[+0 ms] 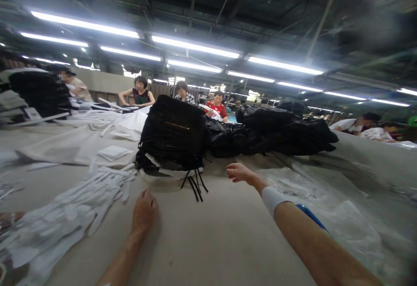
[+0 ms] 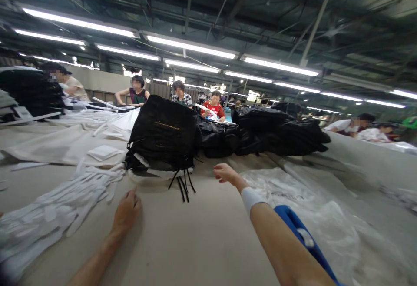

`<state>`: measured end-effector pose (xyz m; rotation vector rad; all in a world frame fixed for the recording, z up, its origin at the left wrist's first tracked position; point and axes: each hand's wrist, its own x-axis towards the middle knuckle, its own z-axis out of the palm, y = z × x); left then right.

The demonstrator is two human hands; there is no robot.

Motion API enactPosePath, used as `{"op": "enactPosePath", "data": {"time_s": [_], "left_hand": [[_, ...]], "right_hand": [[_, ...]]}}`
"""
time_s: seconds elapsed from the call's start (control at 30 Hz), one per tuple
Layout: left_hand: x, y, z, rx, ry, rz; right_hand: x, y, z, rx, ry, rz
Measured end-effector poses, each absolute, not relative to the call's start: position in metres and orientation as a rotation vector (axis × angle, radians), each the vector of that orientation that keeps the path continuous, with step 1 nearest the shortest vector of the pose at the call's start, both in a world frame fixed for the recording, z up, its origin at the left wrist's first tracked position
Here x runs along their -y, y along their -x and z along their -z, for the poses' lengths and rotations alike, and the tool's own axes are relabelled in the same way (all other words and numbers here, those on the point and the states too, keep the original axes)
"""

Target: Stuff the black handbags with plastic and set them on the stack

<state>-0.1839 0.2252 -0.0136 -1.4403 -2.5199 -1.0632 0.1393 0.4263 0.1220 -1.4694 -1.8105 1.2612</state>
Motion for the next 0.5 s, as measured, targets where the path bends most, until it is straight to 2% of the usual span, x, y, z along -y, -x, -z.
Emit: {"op": "enactPosePath", "data": {"time_s": [0.27, 0.5], "left_hand": [[-0.231, 0.187, 0.034, 2.443, 1.49, 0.923], [-0.232, 0.192, 0.046, 2.458, 1.514, 0.866]], "right_hand": [[-0.515, -0.044, -0.078, 1.283, 1.325, -1.439], [-0.602, 0.004, -0.072, 0.994, 1.159, -1.558]]}}
